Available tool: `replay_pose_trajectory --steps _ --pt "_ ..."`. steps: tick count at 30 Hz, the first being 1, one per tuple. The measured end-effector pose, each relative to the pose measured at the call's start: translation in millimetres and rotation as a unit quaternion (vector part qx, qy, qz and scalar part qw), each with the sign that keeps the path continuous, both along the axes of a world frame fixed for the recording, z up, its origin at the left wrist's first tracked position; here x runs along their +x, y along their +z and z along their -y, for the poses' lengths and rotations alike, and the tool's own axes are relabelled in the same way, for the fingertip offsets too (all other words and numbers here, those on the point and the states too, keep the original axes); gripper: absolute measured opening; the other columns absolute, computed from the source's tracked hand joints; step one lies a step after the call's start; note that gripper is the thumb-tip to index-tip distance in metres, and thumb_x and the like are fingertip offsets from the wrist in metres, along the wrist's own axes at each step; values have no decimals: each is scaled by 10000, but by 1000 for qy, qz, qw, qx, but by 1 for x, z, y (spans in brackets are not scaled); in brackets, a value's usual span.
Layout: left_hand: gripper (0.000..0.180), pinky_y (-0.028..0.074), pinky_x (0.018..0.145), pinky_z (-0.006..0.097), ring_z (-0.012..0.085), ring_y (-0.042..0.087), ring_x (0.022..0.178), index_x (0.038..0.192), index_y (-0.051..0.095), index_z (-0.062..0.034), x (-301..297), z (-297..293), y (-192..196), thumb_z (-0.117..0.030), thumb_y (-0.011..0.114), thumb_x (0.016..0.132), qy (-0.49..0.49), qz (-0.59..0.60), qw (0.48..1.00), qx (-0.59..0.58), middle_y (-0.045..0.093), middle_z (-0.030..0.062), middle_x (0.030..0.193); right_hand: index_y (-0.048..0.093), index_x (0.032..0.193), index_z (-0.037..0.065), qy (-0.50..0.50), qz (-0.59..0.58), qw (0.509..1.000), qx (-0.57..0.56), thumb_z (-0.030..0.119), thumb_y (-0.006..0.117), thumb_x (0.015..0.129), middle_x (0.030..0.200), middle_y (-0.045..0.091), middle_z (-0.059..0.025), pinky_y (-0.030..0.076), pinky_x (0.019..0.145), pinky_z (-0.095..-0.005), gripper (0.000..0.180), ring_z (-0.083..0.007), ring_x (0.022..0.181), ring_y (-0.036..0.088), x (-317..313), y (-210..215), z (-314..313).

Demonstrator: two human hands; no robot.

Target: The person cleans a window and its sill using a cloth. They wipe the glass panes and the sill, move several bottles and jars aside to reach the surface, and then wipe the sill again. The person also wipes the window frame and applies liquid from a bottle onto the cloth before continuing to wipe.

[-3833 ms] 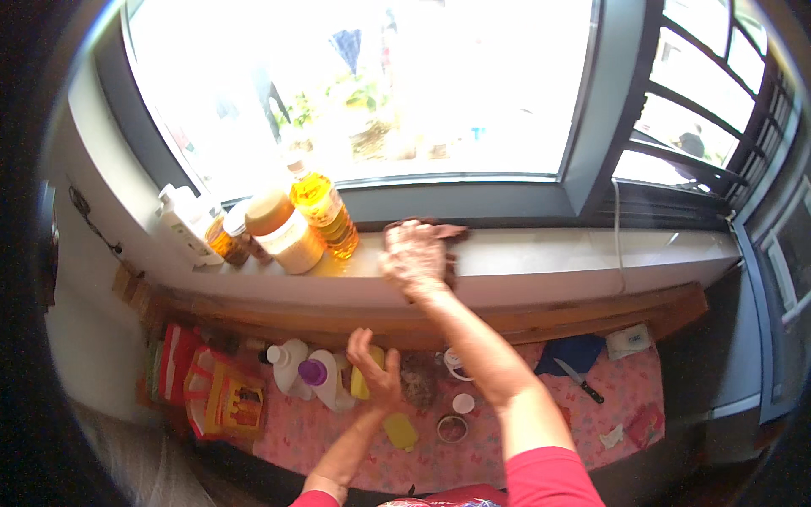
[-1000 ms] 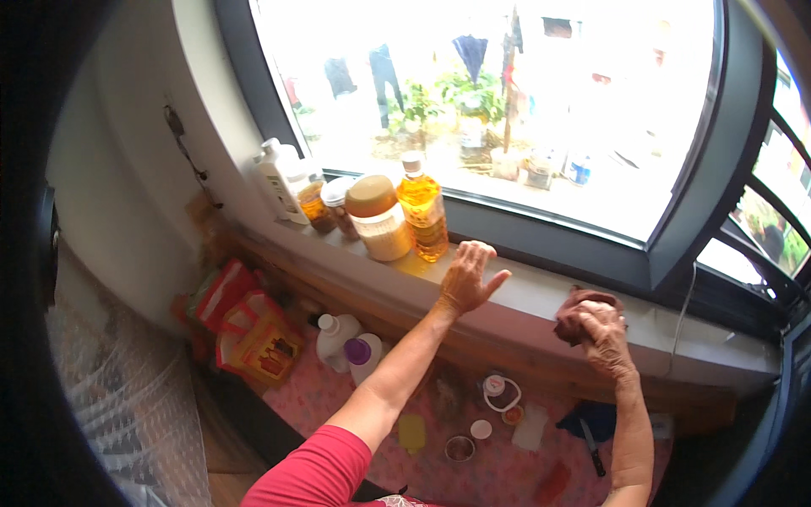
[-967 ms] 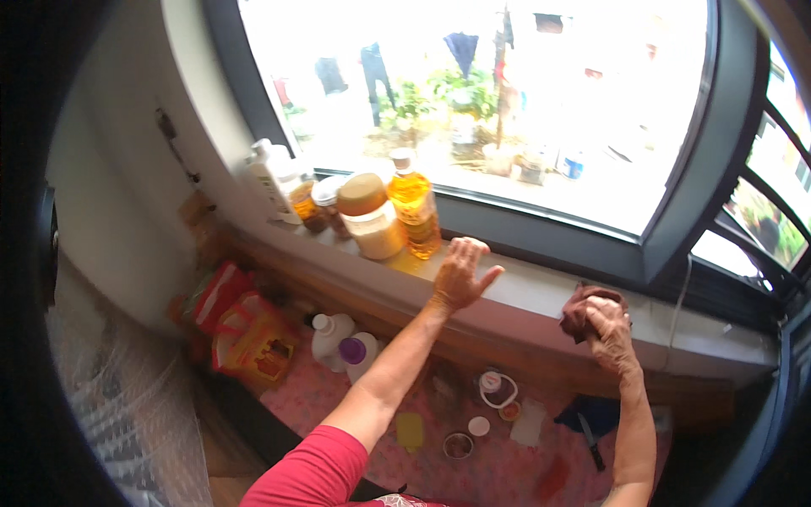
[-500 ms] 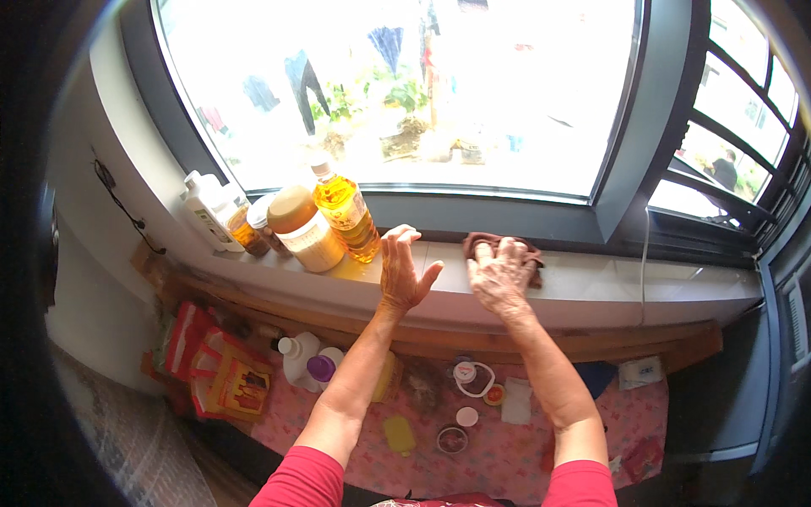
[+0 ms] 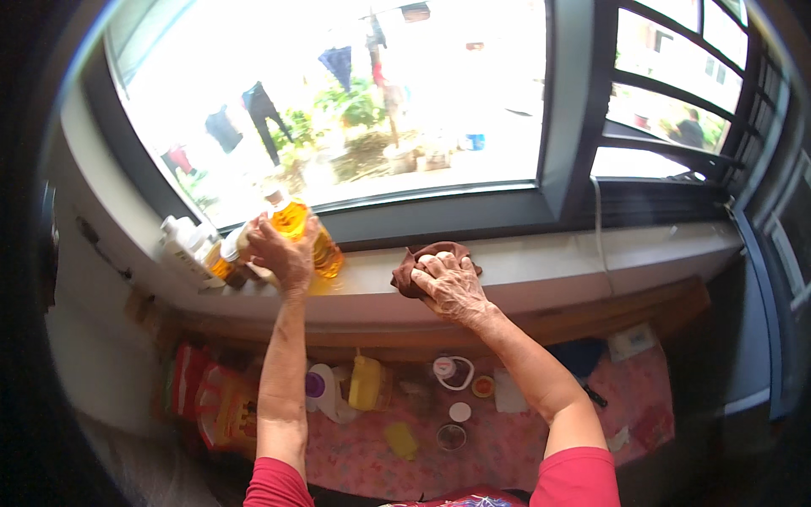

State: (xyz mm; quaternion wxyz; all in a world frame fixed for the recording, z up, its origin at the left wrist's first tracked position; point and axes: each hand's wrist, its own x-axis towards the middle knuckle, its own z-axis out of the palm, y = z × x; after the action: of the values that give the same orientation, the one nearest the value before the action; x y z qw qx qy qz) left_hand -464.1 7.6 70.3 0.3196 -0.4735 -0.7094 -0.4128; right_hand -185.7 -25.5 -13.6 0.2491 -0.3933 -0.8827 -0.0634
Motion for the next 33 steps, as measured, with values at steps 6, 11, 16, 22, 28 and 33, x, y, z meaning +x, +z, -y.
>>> replay_pose_trajectory --steps 6,11,16,22,28,33 --pt "710 411 870 490 348 496 1063 1216 414 -60 11 -3 -2 -376 809 718 -55 -29 998 27 499 170 1124 521 1317 167 -211 47 971 -104 538 577 854 1355 442 -73 281 1009 -550 596 -271 1257 395 70 17 19" --pt "644 446 892 434 346 541 1048 1226 378 -20 28 8 -8 -193 796 768 -349 112 927 82 517 184 1111 587 1209 171 -448 -24 891 -67 478 542 899 1282 444 -77 312 939 -622 438 -319 1186 399 144 13 10" --pt "638 458 942 369 259 540 1086 1262 362 -39 80 21 -10 -173 779 797 -440 80 892 73 490 164 1171 647 1104 161 -414 -16 910 -10 429 578 865 1269 461 -74 338 924 -607 366 -309 1187 409 123 2 17" --pt "666 462 889 377 250 531 1030 1242 410 -37 183 16 -4 -153 824 734 -528 63 845 58 491 142 1125 655 1075 145 -252 -43 965 59 324 688 807 1204 540 -41 384 898 -497 323 -254 1144 477 131 -6 42" --pt "671 515 804 396 288 574 988 1226 401 -53 281 5 -10 -187 829 727 -599 126 788 67 509 171 1091 619 1011 85 -295 -50 943 148 220 699 790 1180 532 -87 403 885 -468 271 -293 1106 485 136 -14 56" --pt "777 518 810 421 348 582 976 1291 348 -46 343 1 -8 -195 841 708 -609 173 772 64 507 224 1092 648 1051 64 -147 -78 978 125 129 650 806 1189 519 -146 401 922 -459 253 -343 1120 479 115 -24 86"
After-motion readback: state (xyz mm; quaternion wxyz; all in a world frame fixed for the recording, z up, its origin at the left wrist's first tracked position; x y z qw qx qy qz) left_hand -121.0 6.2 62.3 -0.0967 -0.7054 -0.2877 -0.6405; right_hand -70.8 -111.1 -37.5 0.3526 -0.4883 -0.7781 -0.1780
